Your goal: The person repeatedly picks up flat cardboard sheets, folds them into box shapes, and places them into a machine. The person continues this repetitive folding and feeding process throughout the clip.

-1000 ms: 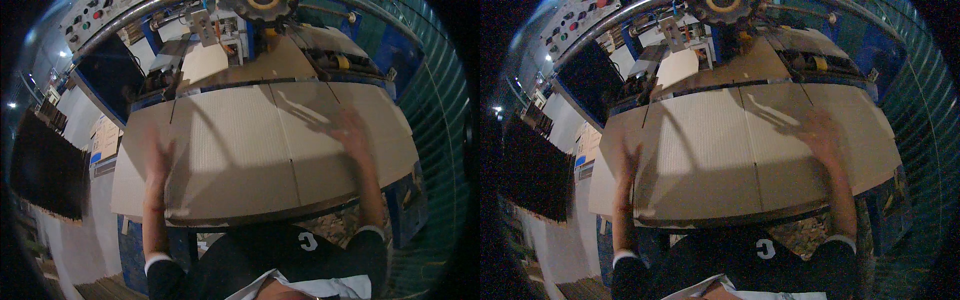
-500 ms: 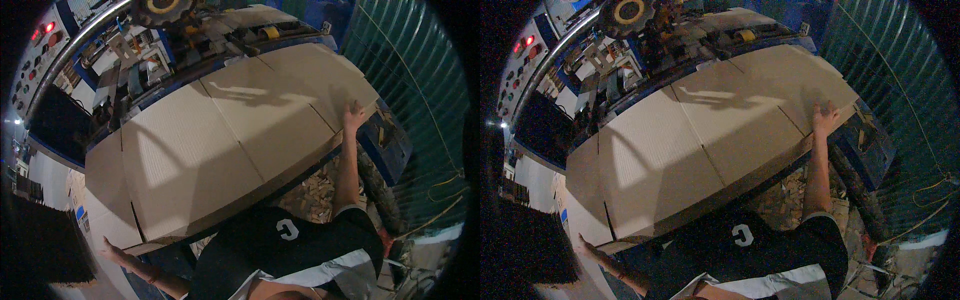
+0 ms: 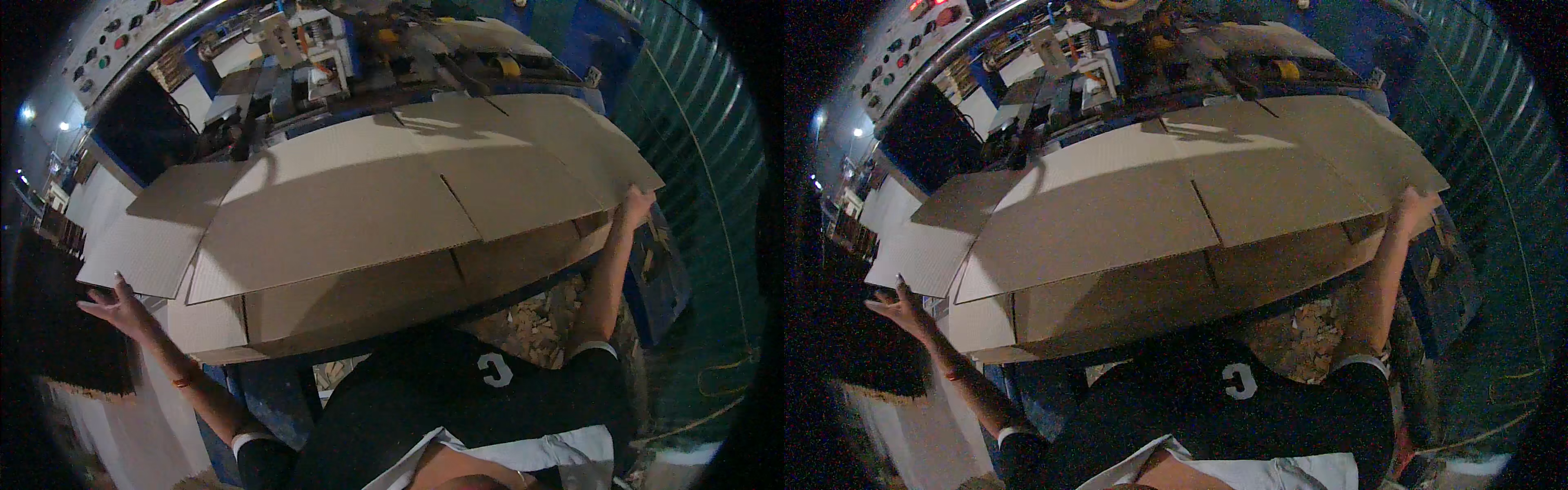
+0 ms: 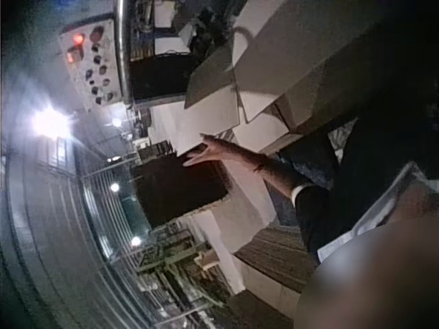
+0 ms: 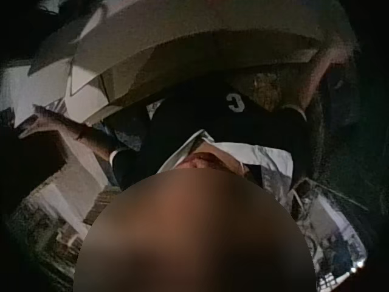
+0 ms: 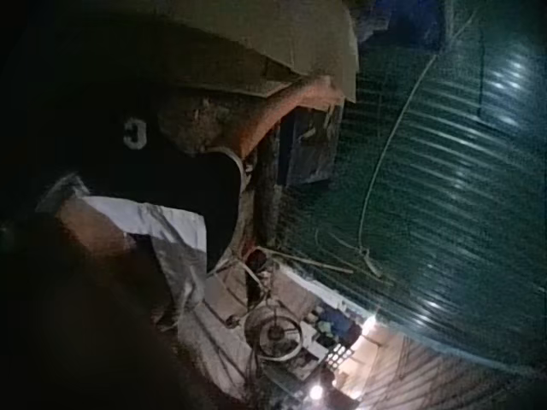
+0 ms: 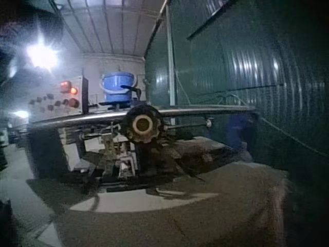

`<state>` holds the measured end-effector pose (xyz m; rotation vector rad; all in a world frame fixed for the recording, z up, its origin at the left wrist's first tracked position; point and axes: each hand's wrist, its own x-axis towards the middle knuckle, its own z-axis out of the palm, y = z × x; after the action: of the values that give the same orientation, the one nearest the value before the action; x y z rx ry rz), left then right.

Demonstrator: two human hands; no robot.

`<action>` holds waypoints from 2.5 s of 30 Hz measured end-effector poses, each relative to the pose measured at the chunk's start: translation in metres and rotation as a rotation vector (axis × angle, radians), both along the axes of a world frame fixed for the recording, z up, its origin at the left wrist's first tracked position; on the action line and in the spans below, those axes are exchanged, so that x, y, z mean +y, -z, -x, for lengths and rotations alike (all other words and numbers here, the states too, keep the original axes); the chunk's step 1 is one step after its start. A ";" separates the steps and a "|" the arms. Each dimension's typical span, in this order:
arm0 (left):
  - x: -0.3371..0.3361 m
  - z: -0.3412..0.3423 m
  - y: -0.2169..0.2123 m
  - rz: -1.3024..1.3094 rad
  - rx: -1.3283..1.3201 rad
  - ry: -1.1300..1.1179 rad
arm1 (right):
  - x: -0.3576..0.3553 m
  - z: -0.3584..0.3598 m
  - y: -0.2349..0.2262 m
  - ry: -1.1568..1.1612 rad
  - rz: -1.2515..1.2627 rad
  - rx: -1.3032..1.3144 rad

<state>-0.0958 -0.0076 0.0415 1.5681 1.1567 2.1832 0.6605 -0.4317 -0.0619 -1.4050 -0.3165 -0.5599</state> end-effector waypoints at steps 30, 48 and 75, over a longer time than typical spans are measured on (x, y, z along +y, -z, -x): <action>-0.103 -0.119 0.066 0.116 1.506 0.552 | 0.092 0.228 -0.016 -1.014 1.111 -0.581; 0.086 -0.242 0.091 0.118 1.023 0.187 | 0.277 0.147 -0.011 -0.528 1.489 -0.502; -0.059 0.038 0.154 0.440 0.007 -0.044 | -0.011 0.174 -0.081 -0.156 0.023 -0.174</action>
<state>-0.1334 -0.0667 -0.1126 1.3685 1.5548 1.7814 0.4861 -0.4426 0.0196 -1.3425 -0.5690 -0.5521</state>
